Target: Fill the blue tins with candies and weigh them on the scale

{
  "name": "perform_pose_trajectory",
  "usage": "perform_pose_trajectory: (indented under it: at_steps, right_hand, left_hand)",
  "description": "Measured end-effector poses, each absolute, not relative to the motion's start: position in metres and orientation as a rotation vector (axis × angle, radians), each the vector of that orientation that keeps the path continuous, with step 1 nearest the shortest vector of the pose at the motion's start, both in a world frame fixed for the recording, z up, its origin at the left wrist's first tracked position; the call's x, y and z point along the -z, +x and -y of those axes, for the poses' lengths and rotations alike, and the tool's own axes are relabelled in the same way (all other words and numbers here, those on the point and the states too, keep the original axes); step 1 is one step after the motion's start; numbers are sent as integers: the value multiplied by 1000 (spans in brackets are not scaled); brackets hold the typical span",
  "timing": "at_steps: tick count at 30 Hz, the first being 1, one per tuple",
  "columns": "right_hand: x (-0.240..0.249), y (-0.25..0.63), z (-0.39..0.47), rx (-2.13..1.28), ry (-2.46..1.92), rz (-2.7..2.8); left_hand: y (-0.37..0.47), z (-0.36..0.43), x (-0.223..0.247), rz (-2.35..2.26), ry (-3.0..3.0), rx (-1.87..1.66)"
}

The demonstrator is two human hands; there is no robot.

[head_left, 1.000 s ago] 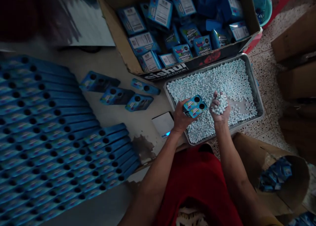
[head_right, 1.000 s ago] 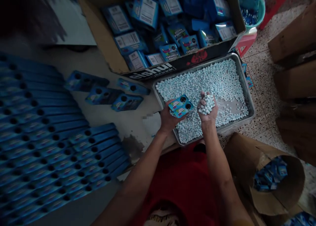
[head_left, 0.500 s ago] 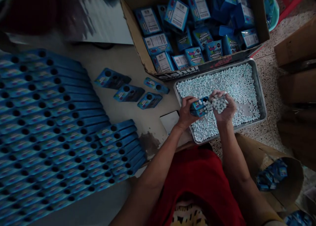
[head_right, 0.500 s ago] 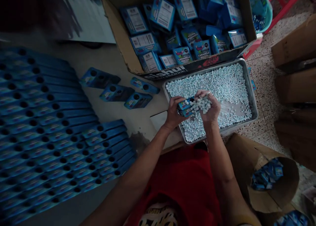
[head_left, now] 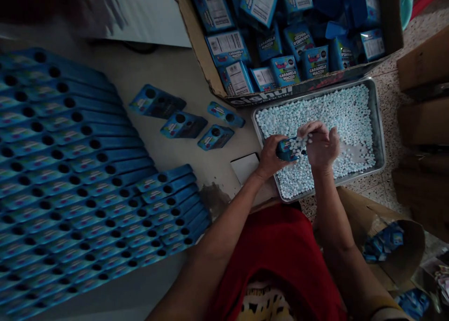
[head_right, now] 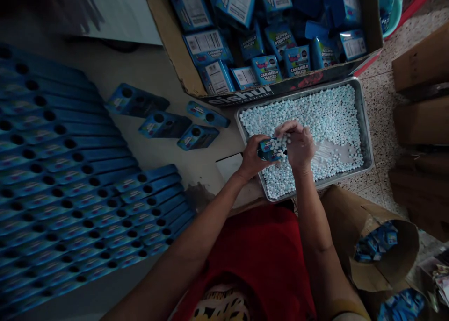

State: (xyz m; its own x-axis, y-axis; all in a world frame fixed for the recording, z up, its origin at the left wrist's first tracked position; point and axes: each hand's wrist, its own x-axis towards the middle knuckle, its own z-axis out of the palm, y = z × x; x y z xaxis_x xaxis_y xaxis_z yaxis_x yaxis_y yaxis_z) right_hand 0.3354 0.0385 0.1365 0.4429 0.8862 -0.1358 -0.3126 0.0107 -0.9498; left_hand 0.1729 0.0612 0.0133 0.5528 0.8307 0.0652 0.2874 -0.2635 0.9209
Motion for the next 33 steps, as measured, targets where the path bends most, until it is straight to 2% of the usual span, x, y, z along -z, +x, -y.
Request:
perform_pose_trajectory:
  at_steps: [6, 9, 13, 16, 19, 22, 24, 27, 33]
  right_hand:
    - [-124, 342, -2, -993, -1205, 593]
    - [-101, 357, 43, -768, -1583, 677]
    - [-58, 366, 91, -622, -2210, 1367]
    - [-27, 373, 87, -625, -2224, 1909]
    - [-7, 392, 57, -573, -2216, 2044]
    - [2, 414, 28, -697, -2259, 1757]
    - [1, 420, 16, -861, -2234, 1190]
    - [-12, 420, 10, -1010, -1954, 384]
    - [-54, 417, 27, -1216, -1404, -28]
  left_hand:
    - [167, -59, -13, -944, 1800, -736]
    - [164, -62, -20, -914, 1799, -685]
    - [164, -60, -31, -961, 1805, -711]
    - [167, -51, -33, -1080, 1751, -843]
    - [171, -46, -26, -1068, 1818, -848]
    - [172, -48, -18, -1143, 1860, -868]
    - [171, -51, -19, -1239, 1829, -921]
    - [168, -51, -30, -1238, 1798, -920]
    - [176, -37, -51, -1278, 1646, -930]
